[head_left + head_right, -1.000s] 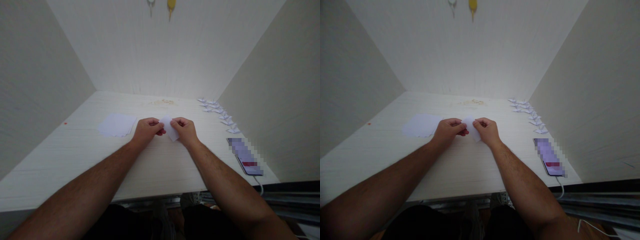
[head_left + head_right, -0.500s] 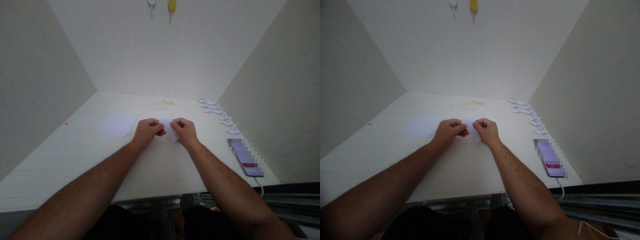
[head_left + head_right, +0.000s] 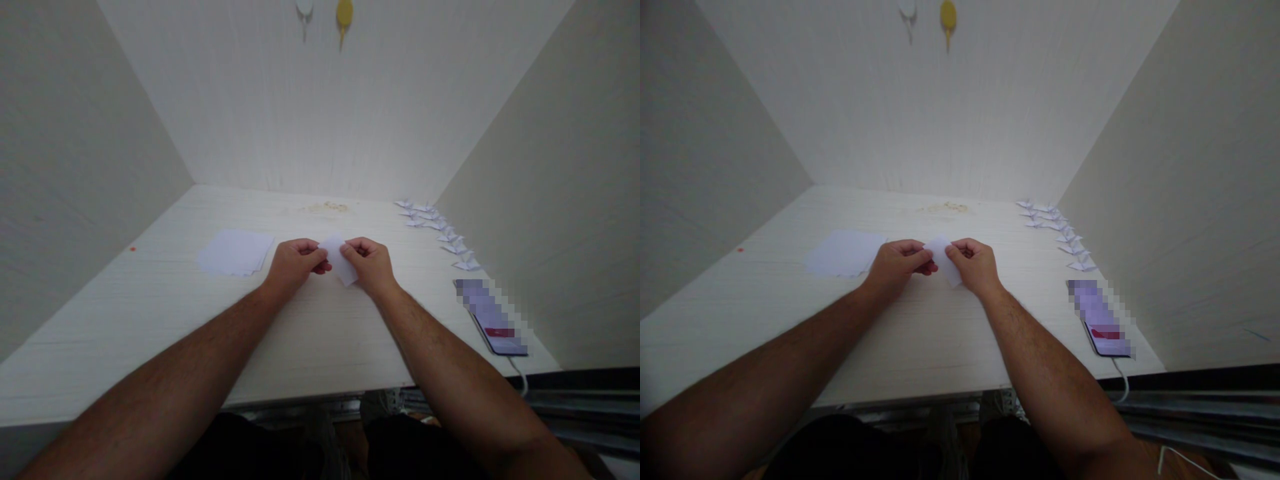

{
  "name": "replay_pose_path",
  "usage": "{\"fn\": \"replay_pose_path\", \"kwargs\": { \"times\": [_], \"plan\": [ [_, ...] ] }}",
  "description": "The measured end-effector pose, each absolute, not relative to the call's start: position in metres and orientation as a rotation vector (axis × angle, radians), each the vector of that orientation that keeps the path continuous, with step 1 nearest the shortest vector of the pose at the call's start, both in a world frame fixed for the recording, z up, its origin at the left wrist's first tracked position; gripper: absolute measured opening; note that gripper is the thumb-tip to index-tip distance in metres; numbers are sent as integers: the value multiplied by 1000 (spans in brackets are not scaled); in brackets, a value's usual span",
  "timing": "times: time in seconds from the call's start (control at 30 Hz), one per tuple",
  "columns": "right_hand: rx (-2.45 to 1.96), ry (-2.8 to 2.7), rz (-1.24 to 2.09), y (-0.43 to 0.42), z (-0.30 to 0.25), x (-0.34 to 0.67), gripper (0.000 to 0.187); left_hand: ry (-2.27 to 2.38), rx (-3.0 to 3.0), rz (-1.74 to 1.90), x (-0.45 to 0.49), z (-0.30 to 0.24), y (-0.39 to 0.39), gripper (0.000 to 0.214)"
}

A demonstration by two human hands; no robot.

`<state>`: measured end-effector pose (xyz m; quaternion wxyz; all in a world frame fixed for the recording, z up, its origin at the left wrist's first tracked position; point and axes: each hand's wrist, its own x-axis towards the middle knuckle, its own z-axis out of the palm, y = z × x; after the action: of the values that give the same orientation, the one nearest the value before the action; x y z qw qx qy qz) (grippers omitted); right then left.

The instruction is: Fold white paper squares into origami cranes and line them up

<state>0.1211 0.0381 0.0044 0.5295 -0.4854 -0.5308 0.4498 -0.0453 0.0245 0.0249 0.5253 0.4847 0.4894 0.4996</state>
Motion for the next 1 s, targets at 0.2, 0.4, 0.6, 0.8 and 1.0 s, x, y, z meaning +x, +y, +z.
{"fn": "replay_pose_path", "kwargs": {
  "times": [0.2,0.4,0.6,0.8,1.0],
  "plan": [
    [-1135,-1263,1084,39,3,122,29,1193,1155,1191,-44,29,24,18],
    [-1135,-1271,1086,39,2,121,30,1190,1153,1192,-44,28,24,18],
    [-1146,-1274,1081,39,3,122,30,1190,1161,1188,-44,28,23,17],
    [-1146,-1264,1091,39,4,121,29,1204,1157,1179,-44,30,22,15],
    [-1132,-1309,1126,37,3,121,28,1223,1263,1127,-46,29,23,14]
  ]
}}
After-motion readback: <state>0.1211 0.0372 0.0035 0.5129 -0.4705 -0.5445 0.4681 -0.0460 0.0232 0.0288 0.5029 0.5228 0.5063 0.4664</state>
